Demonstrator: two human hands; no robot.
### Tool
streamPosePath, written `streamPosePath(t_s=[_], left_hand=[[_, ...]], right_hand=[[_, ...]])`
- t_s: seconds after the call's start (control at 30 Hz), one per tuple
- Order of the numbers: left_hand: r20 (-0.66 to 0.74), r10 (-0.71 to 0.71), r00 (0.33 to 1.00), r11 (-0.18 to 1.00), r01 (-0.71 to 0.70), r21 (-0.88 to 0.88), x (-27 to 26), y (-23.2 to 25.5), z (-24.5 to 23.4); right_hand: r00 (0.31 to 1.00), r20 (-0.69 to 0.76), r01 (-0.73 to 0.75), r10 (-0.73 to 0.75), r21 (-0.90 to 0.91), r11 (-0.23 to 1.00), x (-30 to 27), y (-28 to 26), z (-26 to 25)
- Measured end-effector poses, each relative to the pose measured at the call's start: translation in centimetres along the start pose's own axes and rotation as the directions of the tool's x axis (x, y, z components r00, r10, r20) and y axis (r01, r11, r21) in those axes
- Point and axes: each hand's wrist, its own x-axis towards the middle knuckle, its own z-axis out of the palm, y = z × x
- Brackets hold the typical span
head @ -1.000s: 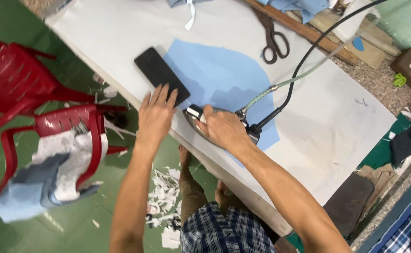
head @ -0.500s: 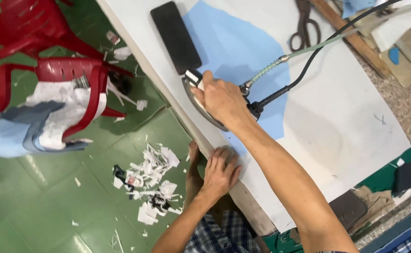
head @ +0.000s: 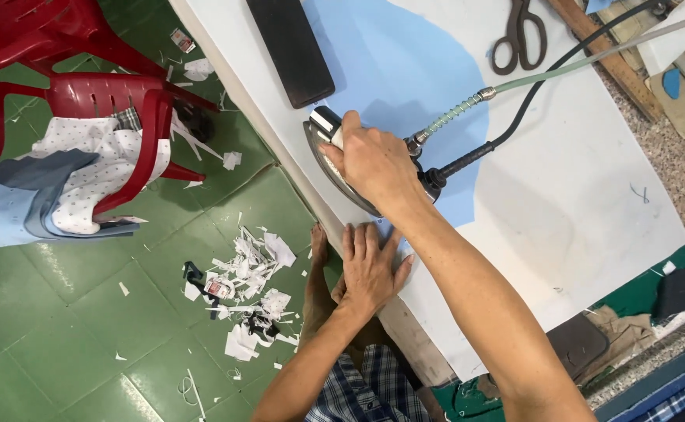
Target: The person cuts a light blue patterned fabric piece with scissors, then irons it on a white table using a steam iron and a black pressing block. The person repeatedly folds and presses the fabric edges to create creases.
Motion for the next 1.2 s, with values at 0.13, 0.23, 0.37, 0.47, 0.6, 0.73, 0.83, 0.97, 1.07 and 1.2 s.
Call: streamPosePath(t_s=[0.13, 0.23, 0.37, 0.47, 0.6, 0.73, 0.83, 0.97, 1.07, 1.2], left_hand=[[0.03, -0.017, 0.999, 1.0, 0.017, 0.007, -0.4, 0.0, 0.4], [0.036, -0.023, 0.999, 1.0, 0.022, 0.013, -0.3, 0.1, 0.2], [-0.002, -0.017, 1.0, 0.999, 0.017, 0.034, -0.2, 0.1, 0.2], [-0.046, -0.016, 0.999, 0.999, 0.017, 0.034, -0.1, 0.2, 0.1], [-0.087, -0.016, 0.996, 0.998, 0.021, 0.054, 0.2, 0.4, 0.0], [-0.095, 0.027, 0.995, 1.0, -0.027, 0.005, 0.0, 0.5, -1.2], [-0.121, 0.035, 0.992, 0.998, -0.04, -0.04, -1.7, 0.9, -1.5], [-0.102, 0.028, 0.994, 0.997, -0.036, -0.074, -2.2, 1.6, -1.8], [-0.087, 0.025, 0.996, 0.997, -0.031, -0.066, -2.1, 2.1, -1.3], [-0.065, 0.014, 0.998, 1.0, -0.015, -0.024, -2.1, 2.3, -0.5]], right_hand=[[1.0, 0.001, -0.014, 0.014, -0.001, 1.0, 0.1, 0.0, 0.0], [1.0, -0.012, -0.009, 0.009, 0.022, 1.0, 0.0, 0.0, 0.2], [1.0, 0.001, -0.013, 0.013, 0.041, 0.999, -0.3, -0.3, -0.3], [1.0, -0.016, -0.006, 0.006, 0.049, 0.999, -0.7, -0.3, -0.5], [0.999, -0.033, -0.011, 0.012, 0.019, 1.0, -0.7, 0.4, 0.5], [0.999, -0.032, -0.013, 0.013, -0.015, 1.0, -1.4, 1.2, 1.0], [0.999, -0.036, -0.011, 0.01, -0.032, 0.999, -2.3, 1.4, 1.0], [0.999, -0.038, -0.011, 0.01, -0.022, 1.0, -2.8, 1.3, 0.6], [0.999, -0.031, -0.023, 0.023, 0.012, 1.0, -2.9, 1.3, 0.6], [0.998, -0.062, -0.005, 0.007, 0.037, 0.999, -3.0, 1.3, 0.6]])
